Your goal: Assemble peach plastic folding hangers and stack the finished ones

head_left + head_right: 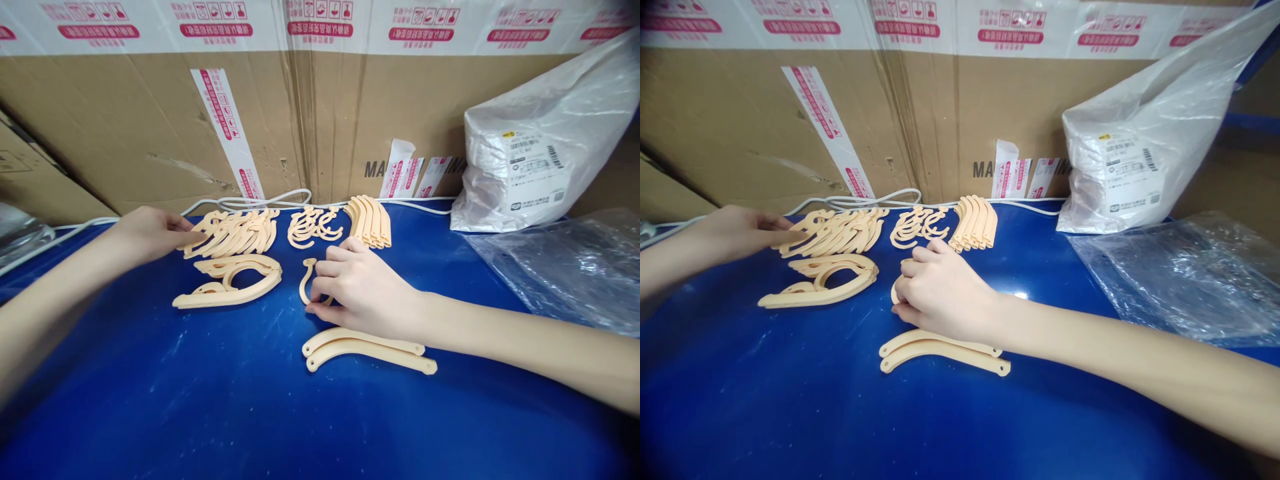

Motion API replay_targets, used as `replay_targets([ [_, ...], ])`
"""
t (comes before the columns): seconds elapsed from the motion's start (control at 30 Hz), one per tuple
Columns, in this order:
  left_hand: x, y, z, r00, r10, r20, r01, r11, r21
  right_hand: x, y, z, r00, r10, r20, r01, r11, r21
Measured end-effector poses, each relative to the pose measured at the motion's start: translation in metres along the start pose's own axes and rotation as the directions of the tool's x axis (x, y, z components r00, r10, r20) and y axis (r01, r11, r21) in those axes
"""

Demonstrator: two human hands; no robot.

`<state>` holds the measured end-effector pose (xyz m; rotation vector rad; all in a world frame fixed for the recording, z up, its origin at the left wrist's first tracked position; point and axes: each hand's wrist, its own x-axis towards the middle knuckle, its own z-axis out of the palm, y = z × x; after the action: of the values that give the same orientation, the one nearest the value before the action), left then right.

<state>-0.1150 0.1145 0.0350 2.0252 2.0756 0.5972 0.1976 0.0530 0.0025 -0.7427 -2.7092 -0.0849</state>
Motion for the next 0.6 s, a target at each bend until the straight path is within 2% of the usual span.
replay_targets([
  [0.1,0.0,0.01,-0.005,0.985,-0.166,0.04,0.155,0.97,0.189,-0.001,0.0,0.0,1.0,0.001,-0.004,-0.001,1.0,-0.007],
  [0.17,0.0,0.019,-0.01,0.969,-0.243,0.044,0.224,0.942,0.249,-0.001,0.0,0.0,1.0,0.0,-0.007,0.0,1.0,-0.007],
  [0.27,-0.005,0.032,-0.017,0.959,-0.283,0.018,0.273,0.937,0.22,0.0,0.002,0.0,1.0,0.003,-0.013,-0.003,1.0,-0.012],
  [0.37,-0.017,0.047,-0.021,0.95,-0.313,-0.026,0.313,0.941,0.124,0.003,0.008,-0.006,0.998,0.057,-0.034,-0.058,0.998,-0.019],
  [0.43,-0.027,0.059,-0.019,0.962,-0.272,0.02,0.273,0.961,-0.039,0.006,0.014,-0.015,0.987,0.134,-0.085,-0.134,0.991,0.008],
  [0.5,-0.039,0.072,-0.013,0.984,-0.135,0.117,0.156,0.969,-0.19,0.007,0.021,-0.025,0.958,0.244,-0.148,-0.233,0.969,0.086],
  [0.57,-0.051,0.085,-0.004,0.961,-0.024,0.277,0.122,0.932,-0.342,0.004,0.027,-0.034,0.925,0.34,-0.167,-0.302,0.928,0.219],
  [0.6,-0.056,0.092,0.001,0.947,0.046,0.317,0.088,0.913,-0.397,0.001,0.028,-0.037,0.916,0.371,-0.155,-0.317,0.903,0.289],
])
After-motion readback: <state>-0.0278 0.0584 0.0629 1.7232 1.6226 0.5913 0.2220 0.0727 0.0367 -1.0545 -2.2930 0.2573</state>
